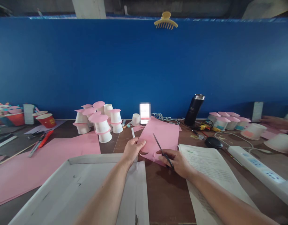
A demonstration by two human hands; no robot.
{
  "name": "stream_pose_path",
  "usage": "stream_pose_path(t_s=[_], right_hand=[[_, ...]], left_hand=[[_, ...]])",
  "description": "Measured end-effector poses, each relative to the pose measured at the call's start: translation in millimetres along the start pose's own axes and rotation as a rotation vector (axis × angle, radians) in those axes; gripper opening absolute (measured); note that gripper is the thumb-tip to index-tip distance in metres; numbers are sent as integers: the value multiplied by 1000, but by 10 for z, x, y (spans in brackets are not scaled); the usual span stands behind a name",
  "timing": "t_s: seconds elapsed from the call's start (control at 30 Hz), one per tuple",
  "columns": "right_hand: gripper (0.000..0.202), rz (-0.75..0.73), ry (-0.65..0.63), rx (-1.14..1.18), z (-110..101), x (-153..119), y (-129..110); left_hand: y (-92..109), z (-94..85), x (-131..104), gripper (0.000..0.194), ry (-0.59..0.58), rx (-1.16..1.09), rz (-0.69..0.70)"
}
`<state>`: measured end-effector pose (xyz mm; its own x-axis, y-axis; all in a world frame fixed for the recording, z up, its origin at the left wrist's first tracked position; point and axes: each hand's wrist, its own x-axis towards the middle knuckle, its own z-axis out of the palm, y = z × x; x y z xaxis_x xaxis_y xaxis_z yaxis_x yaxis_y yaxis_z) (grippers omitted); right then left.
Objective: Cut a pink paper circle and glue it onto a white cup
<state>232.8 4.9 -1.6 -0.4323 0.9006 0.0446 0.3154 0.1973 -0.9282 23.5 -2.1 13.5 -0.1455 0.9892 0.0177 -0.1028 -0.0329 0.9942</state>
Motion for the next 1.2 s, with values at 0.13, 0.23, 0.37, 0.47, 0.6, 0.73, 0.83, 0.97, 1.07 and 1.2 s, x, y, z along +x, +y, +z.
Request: stream_pose_path(t_s=[0.13,0.23,0.37,0.47,0.6,0.73,0.83,0.97,1.07,1.2], right_hand=[[49,-4,-1,2,1,-1,-8],[50,13,-15,12,1,-3,-21],[47,10,-12,-1,-2,-2,-14],[46,16,-11,-20,-8,-4,-1],[46,18,-17,-18,-15,-11,-1],[46,-1,-11,-25,-17,-6,15],[46,-7,-10,-32,-20,3,35],[45,-13,-15,-48,-24,0,33],[45,-14,-18,-49,-23,-11,15],[44,-16,-26,-51,-26,-17,-12]], left_hand=[[-6,-7,3,30,-10,10,12],[-20,-15,9,31,-37,19,6],[-63,-30,31,32,-42,56,36],[-91,-34,44,34,-39,68,42],[-90,-35,41,35,-32,79,46],[-95,-49,41,36,-37,118,55],[-118,-59,53,38,-33,138,64],[-129,-60,60,38,-28,123,64],[-121,-60,57,36,-37,114,83],[-119,-56,59,37,-46,82,74]])
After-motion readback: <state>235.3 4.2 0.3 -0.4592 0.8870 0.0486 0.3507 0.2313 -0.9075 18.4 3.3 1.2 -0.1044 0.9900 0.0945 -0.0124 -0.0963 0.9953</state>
